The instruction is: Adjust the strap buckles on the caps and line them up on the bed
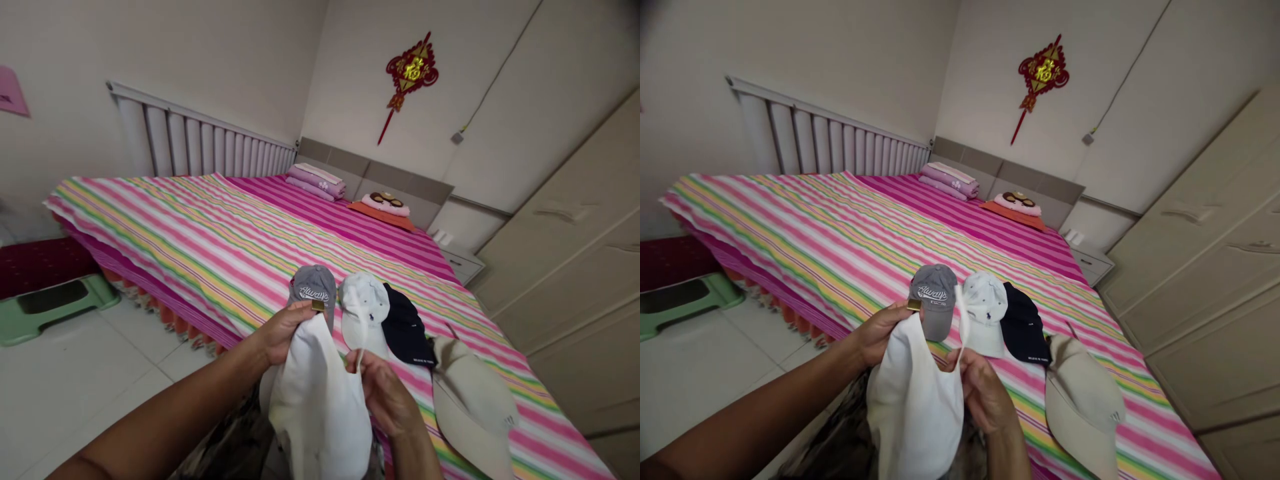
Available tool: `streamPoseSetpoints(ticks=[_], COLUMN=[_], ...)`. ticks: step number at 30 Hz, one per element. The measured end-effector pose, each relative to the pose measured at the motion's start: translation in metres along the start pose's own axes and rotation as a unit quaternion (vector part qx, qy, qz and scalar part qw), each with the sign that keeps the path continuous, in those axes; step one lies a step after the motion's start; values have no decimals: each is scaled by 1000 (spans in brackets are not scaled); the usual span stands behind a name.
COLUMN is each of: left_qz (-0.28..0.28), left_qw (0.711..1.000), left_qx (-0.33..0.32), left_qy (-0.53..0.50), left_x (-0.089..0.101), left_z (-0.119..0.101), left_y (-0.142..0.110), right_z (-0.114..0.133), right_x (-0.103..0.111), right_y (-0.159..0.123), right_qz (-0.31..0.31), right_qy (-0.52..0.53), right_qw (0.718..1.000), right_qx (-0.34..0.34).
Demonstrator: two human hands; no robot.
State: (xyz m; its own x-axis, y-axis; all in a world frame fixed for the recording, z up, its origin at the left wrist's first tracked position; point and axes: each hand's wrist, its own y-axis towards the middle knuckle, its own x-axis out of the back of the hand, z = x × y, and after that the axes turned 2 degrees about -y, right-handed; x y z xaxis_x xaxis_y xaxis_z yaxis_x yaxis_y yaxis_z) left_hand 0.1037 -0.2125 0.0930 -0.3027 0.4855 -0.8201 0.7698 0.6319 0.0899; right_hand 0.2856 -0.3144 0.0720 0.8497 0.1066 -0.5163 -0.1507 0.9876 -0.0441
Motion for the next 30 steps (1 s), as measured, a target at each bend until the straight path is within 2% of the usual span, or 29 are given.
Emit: streamPoseSetpoints(ticks=[2,5,7,10,14,19,22,24,27,28,30], left_qz=[-27,-42,-19,44,78,55,12,-21,-63,-77,-110], left_qw=[1000,996,995,995,982,982,995,999,994,991,979], left_qx=[13,81,97,91,161,182,98,10,-81,-106,-168], left_qy=[-6,-18,-27,1,52,1,-22,-37,-39,-38,-46], left_x=[13,37,55,84,114,125,128,135,148,151,151], left_z=[-7,-14,-13,-4,21,60,65,53,10,-9,-47], left_y=[3,6,3,-10,-43,-80,-87,-85,-76,-71,-59], right_z=[-11,-19,-18,-15,-12,-8,-7,-9,-20,-25,-37], right_x=[-3,-15,-24,-30,-23,-15,-15,-15,-9,-6,4], right_y=[3,9,14,22,32,45,54,58,62,63,65], right_qz=[25,12,-2,-16,-85,-151,-162,-157,-119,-124,-183], right_qy=[31,109,147,173,175,168,185,202,212,209,194], right_qw=[999,994,989,985,980,973,969,965,968,969,963], right_qx=[-29,-10,-14,-18,35,38,34,59,67,45,-25])
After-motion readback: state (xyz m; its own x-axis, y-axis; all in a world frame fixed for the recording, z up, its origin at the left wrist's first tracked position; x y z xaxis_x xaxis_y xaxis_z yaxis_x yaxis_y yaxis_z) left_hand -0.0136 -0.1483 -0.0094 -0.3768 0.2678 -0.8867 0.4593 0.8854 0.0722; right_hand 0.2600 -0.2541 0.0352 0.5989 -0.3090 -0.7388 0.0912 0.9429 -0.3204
